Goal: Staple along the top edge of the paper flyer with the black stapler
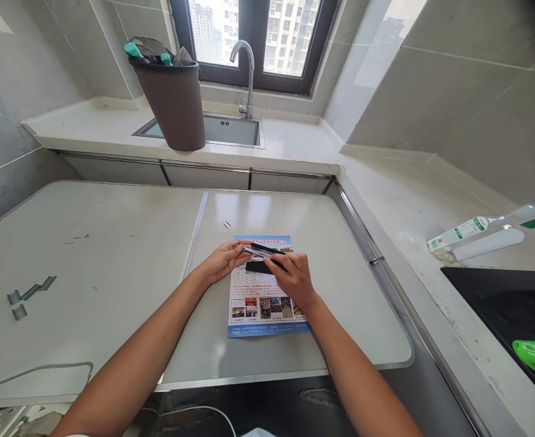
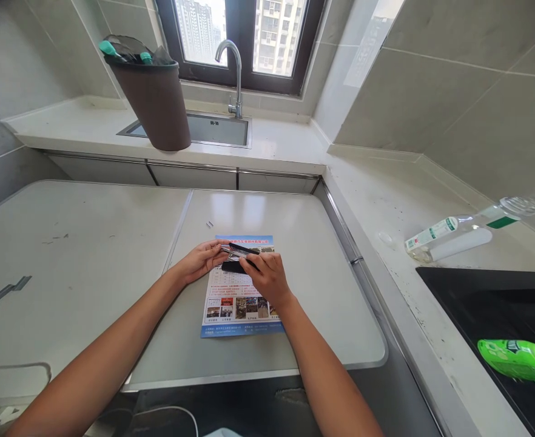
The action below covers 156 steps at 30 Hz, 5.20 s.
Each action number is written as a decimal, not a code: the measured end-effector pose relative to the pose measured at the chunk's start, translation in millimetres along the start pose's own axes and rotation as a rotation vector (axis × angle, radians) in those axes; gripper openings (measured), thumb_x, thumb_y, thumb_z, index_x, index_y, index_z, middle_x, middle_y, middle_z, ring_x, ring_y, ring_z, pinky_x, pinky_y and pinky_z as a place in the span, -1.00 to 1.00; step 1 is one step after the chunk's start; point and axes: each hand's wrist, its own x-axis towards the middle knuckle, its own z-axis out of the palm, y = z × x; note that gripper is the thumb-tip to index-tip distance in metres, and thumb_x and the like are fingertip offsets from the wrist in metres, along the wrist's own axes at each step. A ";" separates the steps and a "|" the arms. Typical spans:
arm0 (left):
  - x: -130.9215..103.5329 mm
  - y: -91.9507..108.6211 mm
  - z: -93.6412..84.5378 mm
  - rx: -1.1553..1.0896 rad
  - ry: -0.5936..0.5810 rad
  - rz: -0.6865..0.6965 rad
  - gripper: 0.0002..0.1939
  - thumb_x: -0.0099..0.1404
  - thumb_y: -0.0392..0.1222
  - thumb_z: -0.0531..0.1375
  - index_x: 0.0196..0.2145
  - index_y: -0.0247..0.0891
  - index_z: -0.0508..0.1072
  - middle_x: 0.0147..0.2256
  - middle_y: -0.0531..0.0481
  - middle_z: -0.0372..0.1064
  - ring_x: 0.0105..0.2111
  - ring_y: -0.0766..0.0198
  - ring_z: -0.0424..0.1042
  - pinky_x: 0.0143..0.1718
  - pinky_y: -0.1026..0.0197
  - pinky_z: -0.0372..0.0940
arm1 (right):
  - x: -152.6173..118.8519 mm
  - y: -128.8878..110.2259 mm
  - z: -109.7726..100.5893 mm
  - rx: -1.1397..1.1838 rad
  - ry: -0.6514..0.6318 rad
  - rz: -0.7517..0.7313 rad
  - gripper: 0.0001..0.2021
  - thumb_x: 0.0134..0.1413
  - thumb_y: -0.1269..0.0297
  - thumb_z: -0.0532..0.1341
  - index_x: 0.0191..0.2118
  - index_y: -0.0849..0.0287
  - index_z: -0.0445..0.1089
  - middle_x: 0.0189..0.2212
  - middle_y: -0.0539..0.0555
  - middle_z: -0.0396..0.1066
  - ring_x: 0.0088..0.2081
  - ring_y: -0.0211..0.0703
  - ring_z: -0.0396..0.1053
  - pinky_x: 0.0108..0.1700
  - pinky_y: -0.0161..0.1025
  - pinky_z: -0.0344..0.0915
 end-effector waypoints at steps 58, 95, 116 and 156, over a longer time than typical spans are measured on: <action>-7.4 2.3 7.4 0.347 -0.184 0.242 -0.38 0.15 0.05 0.50 -0.31 -0.15 0.09 -0.64 0.23 0.32 -0.74 0.44 0.27 -0.68 0.43 0.08 | 59.5 -16.3 -11.0 0.491 -0.220 0.020 -0.74 0.39 0.35 0.23 0.11 -0.04 0.50 -0.02 0.06 0.60 -0.03 -0.06 0.50 0.04 0.02 0.44; 0.2 12.7 -42.3 1.699 0.480 0.452 -0.55 0.39 -0.44 0.00 -0.02 -0.16 0.61 -0.10 -0.21 0.46 -0.05 -0.03 0.38 -0.03 0.01 0.34 | 172.3 44.0 140.6 0.132 -0.683 -0.048 -0.74 0.33 0.42 0.24 0.07 0.30 0.52 -0.11 0.13 0.61 -0.02 -0.15 0.47 -0.04 -0.28 0.27; 5.9 2.2 -10.1 0.639 0.428 0.488 -0.72 0.37 -0.13 0.22 -0.02 -0.25 0.53 -0.08 -0.14 0.51 -0.14 0.17 0.49 -0.02 0.08 0.40 | 8.8 31.9 -5.0 0.718 -0.323 0.327 -0.52 0.26 0.00 0.32 0.22 0.02 0.37 0.13 0.23 0.30 0.15 0.13 0.35 0.20 0.12 0.36; 1.5 8.5 -8.1 0.861 0.380 0.491 -0.72 0.28 0.04 0.37 -0.36 -0.25 0.59 -0.31 -0.02 0.46 -0.50 0.33 0.47 -0.40 0.22 0.46 | -2.6 43.3 3.4 0.759 -0.365 0.181 -0.58 0.22 0.27 0.33 0.17 0.03 0.39 -0.10 0.14 0.53 -0.09 0.02 0.47 -0.05 -0.03 0.44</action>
